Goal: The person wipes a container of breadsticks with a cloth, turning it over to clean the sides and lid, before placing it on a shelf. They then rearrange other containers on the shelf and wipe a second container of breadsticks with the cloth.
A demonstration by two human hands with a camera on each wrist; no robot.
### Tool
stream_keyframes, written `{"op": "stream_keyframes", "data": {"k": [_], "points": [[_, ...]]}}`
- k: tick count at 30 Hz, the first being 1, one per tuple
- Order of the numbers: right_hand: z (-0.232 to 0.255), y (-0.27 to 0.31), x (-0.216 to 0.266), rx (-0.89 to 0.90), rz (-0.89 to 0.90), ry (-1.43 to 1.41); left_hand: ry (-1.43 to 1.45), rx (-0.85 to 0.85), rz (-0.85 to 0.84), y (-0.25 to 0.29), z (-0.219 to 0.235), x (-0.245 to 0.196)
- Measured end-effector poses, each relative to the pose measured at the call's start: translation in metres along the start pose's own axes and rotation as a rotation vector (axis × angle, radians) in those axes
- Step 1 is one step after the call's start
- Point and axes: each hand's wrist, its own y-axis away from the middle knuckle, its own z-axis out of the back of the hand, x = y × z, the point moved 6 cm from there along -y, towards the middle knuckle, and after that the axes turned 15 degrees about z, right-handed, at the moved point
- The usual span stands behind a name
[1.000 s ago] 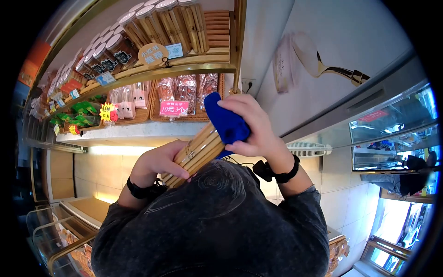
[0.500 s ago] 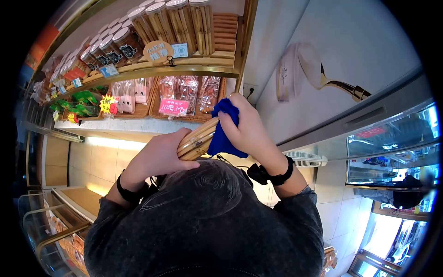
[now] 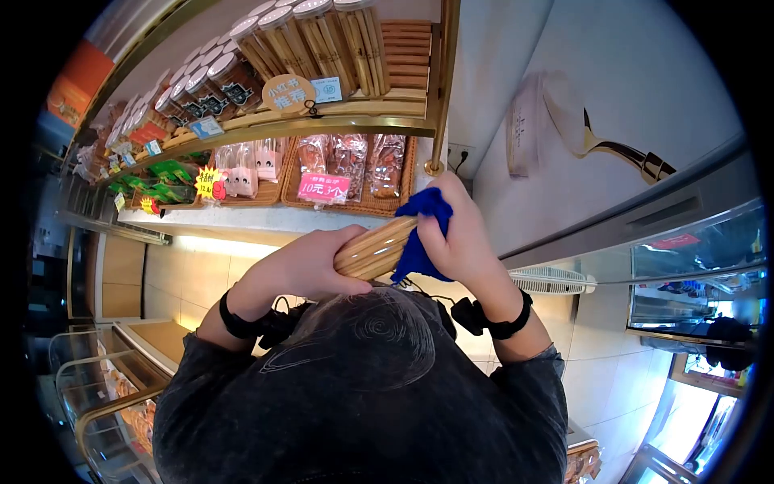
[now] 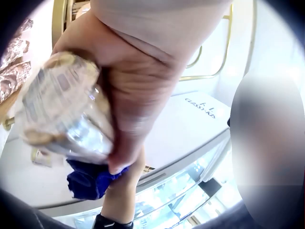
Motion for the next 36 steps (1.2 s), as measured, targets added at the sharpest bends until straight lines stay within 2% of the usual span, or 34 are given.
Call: {"op": "stream_keyframes", "data": {"k": [1,2,3,5,6,8,9,10,11,13,15,16,17,18,20,21,22,24,28,30,32,34,36], "points": [[-0.003,0.002,-0.004,0.025,-0.163,0.056,-0.116,-0.101,0.121,0.003,0.005,-0.006],[-0.006,0.001,-0.003,0.022,-0.167,0.054,-0.231,-0.203,0.24,0.006,0.008,-0.007],[-0.009,0.002,-0.01,-0.009,-0.279,-0.062,-0.232,-0.201,0.241,0.006,0.003,-0.008],[-0.019,0.012,-0.036,-0.038,-0.504,-0.339,-0.458,-0.429,0.308,0.009,0.006,-0.007],[-0.019,0.011,-0.037,-0.038,-0.498,-0.348,-0.465,-0.435,0.316,0.011,0.005,-0.005],[-0.031,0.018,-0.043,-0.129,-0.698,-0.648,-0.573,-0.559,0.188,0.019,0.01,-0.009],[-0.034,0.027,-0.049,-0.169,-0.806,-0.716,-0.583,-0.56,0.199,0.023,0.011,-0.006],[-0.036,0.026,-0.037,-0.26,-0.904,-0.772,-0.593,-0.605,0.109,0.027,0.013,-0.01],[-0.038,0.021,-0.032,-0.236,-0.869,-0.77,-0.6,-0.65,0.016,0.033,0.015,-0.014],[-0.043,0.015,-0.028,-0.193,-0.823,-0.76,-0.516,-0.629,-0.003,0.04,0.02,-0.009],[-0.045,0.006,-0.019,-0.18,-0.557,-0.724,-0.425,-0.628,-0.026,0.048,0.03,-0.001],[-0.047,0.001,-0.004,-0.136,-0.358,-0.687,-0.324,-0.538,-0.101,0.051,0.033,0.006],[-0.05,0.0,0.011,-0.165,-0.133,-0.663,-0.224,-0.447,-0.177,0.055,0.038,0.012],[-0.054,-0.001,0.025,-0.193,0.088,-0.638,-0.218,-0.467,-0.175,0.06,0.047,0.021],[-0.063,-0.016,0.059,0.076,0.396,-0.31,-0.009,0.007,-0.135,0.061,0.037,0.045],[-0.072,-0.026,0.075,0.18,0.454,-0.203,0.003,0.043,-0.176,0.063,0.037,0.055],[-0.083,-0.033,0.083,0.261,0.462,-0.146,0.02,0.036,-0.177,0.067,0.039,0.062],[-0.104,-0.049,0.089,0.382,0.422,-0.207,0.003,0.072,-0.12,0.074,0.044,0.077],[-0.149,-0.061,0.061,0.346,0.018,-0.408,0.024,-0.071,-0.113,0.104,0.065,0.092],[-0.169,-0.054,0.037,0.101,-0.444,-0.649,-0.031,-0.189,-0.008,0.114,0.076,0.108],[-0.186,-0.059,0.031,0.162,-0.507,-0.714,-0.003,-0.215,-0.019,0.123,0.081,0.122],[-0.197,-0.064,0.038,0.017,-0.397,-0.694,0.046,-0.168,-0.046,0.132,0.085,0.137],[-0.209,-0.058,0.04,0.022,-0.346,-0.595,0.085,-0.162,-0.086,0.144,0.092,0.153]]}}
